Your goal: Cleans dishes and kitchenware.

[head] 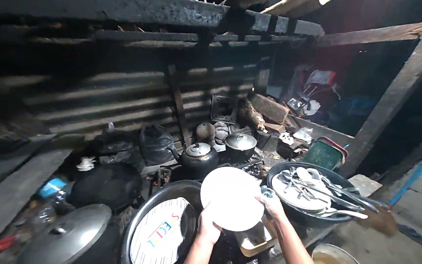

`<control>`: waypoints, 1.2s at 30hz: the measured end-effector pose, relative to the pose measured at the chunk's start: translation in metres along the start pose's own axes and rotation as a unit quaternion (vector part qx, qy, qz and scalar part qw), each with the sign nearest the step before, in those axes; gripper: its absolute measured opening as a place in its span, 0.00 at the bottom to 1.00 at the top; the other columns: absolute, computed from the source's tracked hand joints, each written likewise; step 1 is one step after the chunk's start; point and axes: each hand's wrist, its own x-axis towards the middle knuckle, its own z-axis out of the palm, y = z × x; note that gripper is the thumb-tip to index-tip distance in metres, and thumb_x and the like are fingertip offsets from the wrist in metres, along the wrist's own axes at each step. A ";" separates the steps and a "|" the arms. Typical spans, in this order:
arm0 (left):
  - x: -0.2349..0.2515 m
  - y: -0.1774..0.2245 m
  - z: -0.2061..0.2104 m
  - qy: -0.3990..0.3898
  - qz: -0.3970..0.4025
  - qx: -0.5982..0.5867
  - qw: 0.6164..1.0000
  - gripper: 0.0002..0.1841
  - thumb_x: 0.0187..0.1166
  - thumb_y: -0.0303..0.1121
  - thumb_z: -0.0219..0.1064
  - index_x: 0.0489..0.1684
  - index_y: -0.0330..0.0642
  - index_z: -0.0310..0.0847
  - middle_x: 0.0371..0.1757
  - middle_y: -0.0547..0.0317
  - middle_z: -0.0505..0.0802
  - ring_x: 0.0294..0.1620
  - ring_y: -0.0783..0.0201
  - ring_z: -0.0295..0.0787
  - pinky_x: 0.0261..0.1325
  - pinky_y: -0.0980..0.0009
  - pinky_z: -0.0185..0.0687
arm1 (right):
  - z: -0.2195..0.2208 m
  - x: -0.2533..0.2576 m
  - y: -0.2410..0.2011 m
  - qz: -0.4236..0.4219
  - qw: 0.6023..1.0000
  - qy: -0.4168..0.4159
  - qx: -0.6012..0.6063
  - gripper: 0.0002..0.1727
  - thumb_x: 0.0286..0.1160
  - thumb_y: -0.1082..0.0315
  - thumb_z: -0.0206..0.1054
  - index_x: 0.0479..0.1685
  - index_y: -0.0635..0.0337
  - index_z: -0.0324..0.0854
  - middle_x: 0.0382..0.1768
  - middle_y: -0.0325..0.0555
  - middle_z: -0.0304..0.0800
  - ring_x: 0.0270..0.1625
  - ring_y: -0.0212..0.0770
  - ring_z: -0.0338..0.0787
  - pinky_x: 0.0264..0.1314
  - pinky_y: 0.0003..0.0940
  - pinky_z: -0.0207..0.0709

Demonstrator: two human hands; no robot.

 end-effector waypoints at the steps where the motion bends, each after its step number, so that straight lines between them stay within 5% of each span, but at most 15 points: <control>1: 0.001 -0.002 -0.002 0.007 0.005 -0.010 1.000 0.22 0.96 0.44 0.40 0.72 0.40 0.71 0.53 0.48 0.91 0.51 0.58 0.92 0.51 0.58 0.90 | 0.001 0.005 -0.002 -0.067 0.991 0.010 -0.119 0.22 0.69 0.74 0.76 0.64 0.69 0.82 0.51 0.54 0.91 0.52 0.40 0.89 0.61 0.38 0.81; 4: -0.006 -0.014 -0.001 0.002 0.006 -0.013 1.000 0.24 0.96 0.46 0.39 0.75 0.41 0.70 0.57 0.48 0.90 0.55 0.58 0.91 0.54 0.57 0.90 | 0.014 0.012 -0.001 -0.252 0.895 0.025 -0.368 0.25 0.64 0.69 0.77 0.64 0.67 0.86 0.68 0.66 0.86 0.72 0.64 0.85 0.75 0.61 0.75; 6: -0.017 -0.026 0.008 -0.010 -0.015 -0.002 1.000 0.25 0.96 0.47 0.39 0.76 0.41 0.70 0.59 0.47 0.90 0.57 0.57 0.91 0.57 0.57 0.89 | 0.035 0.008 0.009 -0.323 0.861 -0.014 -0.393 0.30 0.70 0.61 0.74 0.71 0.67 0.83 0.82 0.75 0.69 0.86 0.75 0.66 0.88 0.65 0.58; 8: -0.018 -0.035 0.011 -0.036 -0.030 0.005 0.999 0.26 0.96 0.47 0.37 0.80 0.42 0.68 0.65 0.48 0.88 0.63 0.58 0.87 0.64 0.57 0.85 | 0.060 -0.014 0.018 -0.355 0.863 -0.083 -0.350 0.31 0.76 0.58 0.65 0.76 0.69 0.78 0.87 0.75 0.59 0.91 0.73 0.57 0.92 0.60 0.55; 10: -0.008 -0.035 0.006 -0.029 -0.009 -0.014 0.999 0.26 0.96 0.46 0.35 0.76 0.40 0.70 0.59 0.50 0.88 0.56 0.62 0.87 0.59 0.63 0.84 | 0.070 -0.047 0.022 -0.367 0.859 -0.208 -0.291 0.29 0.80 0.64 0.59 0.78 0.72 0.75 0.87 0.72 0.61 0.91 0.66 0.61 0.92 0.55 0.58; 12: 0.003 -0.021 -0.007 -0.008 0.026 -0.030 0.999 0.26 0.96 0.47 0.35 0.71 0.40 0.72 0.51 0.52 0.89 0.48 0.65 0.88 0.50 0.66 0.86 | 0.059 -0.060 0.025 -0.403 0.809 -0.317 -0.288 0.29 0.83 0.63 0.58 0.79 0.71 0.75 0.84 0.67 0.70 0.89 0.61 0.68 0.92 0.55 0.57; 15: 0.001 -0.001 -0.027 -0.039 0.082 -0.062 0.994 0.25 0.96 0.43 0.32 0.78 0.39 0.63 0.58 0.49 0.88 0.56 0.63 0.90 0.58 0.62 0.89 | 0.034 -0.029 0.037 -0.503 0.744 -0.274 -0.344 0.27 0.76 0.58 0.64 0.73 0.57 0.85 0.78 0.51 0.82 0.85 0.65 0.72 0.82 0.83 0.51; 18: -0.006 -0.012 -0.024 -0.033 0.053 -0.051 0.997 0.23 0.96 0.41 0.36 0.77 0.38 0.66 0.58 0.49 0.90 0.55 0.61 0.91 0.57 0.61 0.89 | 0.041 0.005 0.027 -0.441 0.783 -0.152 -0.412 0.31 0.75 0.56 0.65 0.80 0.52 0.79 0.87 0.65 0.66 0.89 0.79 0.56 0.85 0.85 0.39; 21: -0.012 -0.027 -0.014 -0.045 0.004 -0.027 0.999 0.25 0.96 0.43 0.37 0.80 0.38 0.66 0.64 0.48 0.88 0.61 0.61 0.88 0.63 0.63 0.85 | 0.080 -0.021 0.025 -0.387 0.849 -0.121 -0.340 0.33 0.74 0.65 0.64 0.82 0.65 0.73 0.88 0.72 0.60 0.90 0.72 0.60 0.91 0.65 0.54; 24: -0.003 -0.013 -0.020 0.001 0.031 -0.048 0.998 0.22 0.95 0.44 0.37 0.66 0.41 0.73 0.47 0.55 0.90 0.45 0.68 0.89 0.47 0.69 0.87 | 0.083 -0.072 0.026 -0.398 0.827 -0.304 -0.256 0.31 0.73 0.69 0.62 0.80 0.69 0.75 0.84 0.69 0.69 0.86 0.63 0.71 0.87 0.54 0.67; 26: -0.001 0.009 -0.034 0.018 0.070 -0.062 0.996 0.22 0.95 0.45 0.36 0.69 0.43 0.69 0.50 0.54 0.89 0.48 0.64 0.89 0.50 0.63 0.88 | 0.063 -0.074 0.026 -0.403 0.789 -0.400 -0.235 0.30 0.63 0.75 0.71 0.71 0.68 0.83 0.77 0.67 0.79 0.83 0.63 0.75 0.85 0.53 0.69; 30: -0.003 0.047 -0.052 0.037 0.168 -0.026 0.985 0.24 0.97 0.43 0.33 0.72 0.41 0.69 0.52 0.54 0.92 0.52 0.63 0.93 0.55 0.60 0.91 | 0.027 -0.024 0.031 -0.331 0.836 -0.310 -0.309 0.16 0.60 0.77 0.73 0.50 0.71 0.91 0.58 0.64 0.92 0.67 0.60 0.89 0.74 0.54 0.79; 33: -0.012 0.061 -0.053 0.066 0.210 -0.016 0.975 0.22 0.97 0.42 0.35 0.72 0.41 0.68 0.50 0.56 0.91 0.49 0.65 0.93 0.52 0.62 0.93 | 0.020 0.015 0.046 -0.138 0.800 -0.298 -0.502 0.19 0.77 0.66 0.69 0.63 0.67 0.85 0.68 0.65 0.84 0.74 0.66 0.80 0.78 0.61 0.69; 36: -0.018 0.064 -0.050 0.050 0.214 -0.014 0.975 0.22 0.97 0.42 0.35 0.74 0.42 0.67 0.51 0.56 0.92 0.50 0.66 0.93 0.53 0.63 0.93 | 0.029 0.021 0.057 0.009 0.729 -0.291 -0.619 0.33 0.77 0.65 0.70 0.85 0.56 0.70 0.86 0.69 0.59 0.82 0.78 0.64 0.70 0.74 0.70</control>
